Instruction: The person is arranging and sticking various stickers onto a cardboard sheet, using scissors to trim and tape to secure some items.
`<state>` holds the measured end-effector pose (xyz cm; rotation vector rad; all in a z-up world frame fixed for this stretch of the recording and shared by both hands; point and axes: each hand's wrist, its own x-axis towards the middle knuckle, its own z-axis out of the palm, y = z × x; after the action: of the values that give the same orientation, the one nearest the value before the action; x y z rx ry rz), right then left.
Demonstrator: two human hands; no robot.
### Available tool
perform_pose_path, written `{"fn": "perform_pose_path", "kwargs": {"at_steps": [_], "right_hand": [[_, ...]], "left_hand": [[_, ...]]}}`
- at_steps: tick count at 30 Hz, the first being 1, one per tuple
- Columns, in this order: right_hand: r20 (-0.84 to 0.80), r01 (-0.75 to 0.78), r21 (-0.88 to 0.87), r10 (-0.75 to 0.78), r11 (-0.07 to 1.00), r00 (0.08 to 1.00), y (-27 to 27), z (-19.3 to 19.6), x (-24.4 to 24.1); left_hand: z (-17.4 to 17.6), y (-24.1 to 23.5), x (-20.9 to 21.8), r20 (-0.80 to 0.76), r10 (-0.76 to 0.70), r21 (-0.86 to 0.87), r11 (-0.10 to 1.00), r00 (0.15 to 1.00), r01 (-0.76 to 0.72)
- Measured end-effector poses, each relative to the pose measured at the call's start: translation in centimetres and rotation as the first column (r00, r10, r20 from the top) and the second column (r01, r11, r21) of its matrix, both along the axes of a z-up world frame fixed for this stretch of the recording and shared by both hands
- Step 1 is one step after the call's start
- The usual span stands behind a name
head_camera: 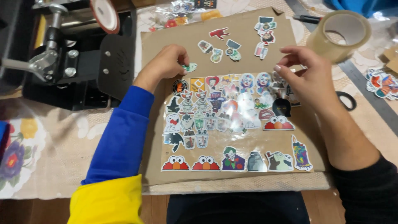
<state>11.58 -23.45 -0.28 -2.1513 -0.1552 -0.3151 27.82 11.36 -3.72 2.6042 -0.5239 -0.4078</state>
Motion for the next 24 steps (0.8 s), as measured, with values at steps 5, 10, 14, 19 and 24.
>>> {"fn": "perform_pose_path", "kwargs": {"at_steps": [5, 10, 14, 19, 24], "right_hand": [[0.109, 0.058, -0.036, -0.053, 0.998, 0.993, -0.8, 0.4, 0.2], [0.334, 0.071, 0.167, -0.125, 0.983, 0.934, -3.8, -0.3, 1.0], [0.068, 0.266, 0.54, -0.356, 0.799, 0.932, -3.4, 1.1, 0.7], [0.081, 0.224, 0.503, -0.304, 0.835, 0.949, -2.9, -0.9, 0.2], [0.751, -0.138, -0.253, 0.285, 0.958, 0.596, -0.8, -1.6, -1.5]], "left_hand": [[1.6, -1.0, -0.9, -0.082, 0.051, 0.037, 0.998, 0.995, -0.048], [2.0, -1.3, -0.8, -0.096, 0.066, 0.092, 0.994, 0.993, -0.057], [3.1, -1.4, -1.9, -0.009, 0.073, 0.11, 0.991, 0.997, -0.071], [2.8, -0.2, -4.0, 0.332, 0.029, -0.024, 0.999, 0.943, -0.022], [7.4, -2.4, -13.5, 0.649, -0.143, -0.449, 0.722, 0.748, 0.527]]}}
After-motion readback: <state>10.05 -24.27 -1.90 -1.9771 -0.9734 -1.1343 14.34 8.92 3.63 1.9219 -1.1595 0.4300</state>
